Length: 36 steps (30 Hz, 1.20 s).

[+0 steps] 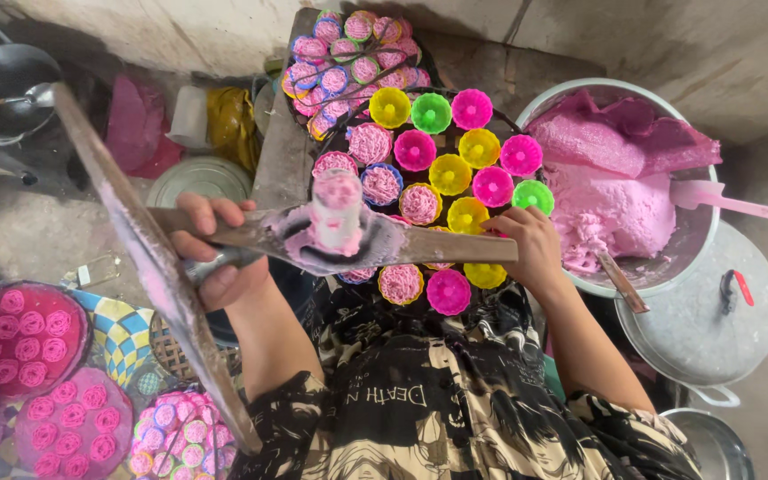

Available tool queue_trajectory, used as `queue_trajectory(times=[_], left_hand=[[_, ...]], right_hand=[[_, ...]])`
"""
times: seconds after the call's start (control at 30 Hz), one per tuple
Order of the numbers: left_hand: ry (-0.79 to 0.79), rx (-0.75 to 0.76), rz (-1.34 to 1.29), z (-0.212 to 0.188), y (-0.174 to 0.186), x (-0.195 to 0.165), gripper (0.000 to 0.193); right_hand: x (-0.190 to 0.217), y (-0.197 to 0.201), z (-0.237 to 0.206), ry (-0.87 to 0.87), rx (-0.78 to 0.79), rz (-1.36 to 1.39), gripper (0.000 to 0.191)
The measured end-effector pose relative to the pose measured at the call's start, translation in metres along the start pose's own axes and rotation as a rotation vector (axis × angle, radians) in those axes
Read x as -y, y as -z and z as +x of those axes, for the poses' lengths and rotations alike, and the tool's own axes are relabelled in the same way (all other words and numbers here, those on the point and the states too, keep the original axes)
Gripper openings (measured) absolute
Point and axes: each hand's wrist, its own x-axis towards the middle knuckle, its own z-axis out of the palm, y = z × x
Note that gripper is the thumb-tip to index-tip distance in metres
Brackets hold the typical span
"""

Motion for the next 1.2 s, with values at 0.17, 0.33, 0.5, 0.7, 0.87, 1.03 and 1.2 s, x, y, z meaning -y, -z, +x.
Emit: queue_trajectory(times=[0.17,0.33,0.5,0.7,0.87,1.03,1.2], left_hand=[[-0.05,-0.084,0.034,0.002,0.021,-0.018,0.025],[-0.03,-0.111,0.044,0.002,0.022,-0.02,0.026],[0.003,-0.038,0.007,0.014,0.017,0.003,0.026],[0.099,0.08,-0.137,0.018,-0.006,0.034,0.023],[0.096,-0.015,-0.108,0.019,-0.016,0.026,0.026],[0.094,-0.088,-0.088,0.018,-0.021,0.01,0.027],[0.071,-0.061,-0.068,0.012,-0.017,0.014,0.027]], right_hand=[[0.001,-0.011,0.002,-0.005,-0.005,-0.044,0.028],[0.008,0.005,0.002,-0.082,-0.077,-0.005,0.023],[0.01,0.029,0.004,-0.243,-0.062,0.544,0.022],[0.019,0.028,0.021,-0.01,0.072,0.146,0.039],[0.019,0.019,0.035,0.222,0.247,-0.099,0.058],[0.006,0.01,0.037,0.202,0.274,-0.032,0.058],[-0.007,-0.005,0.03,0.273,0.258,-0.154,0.063]])
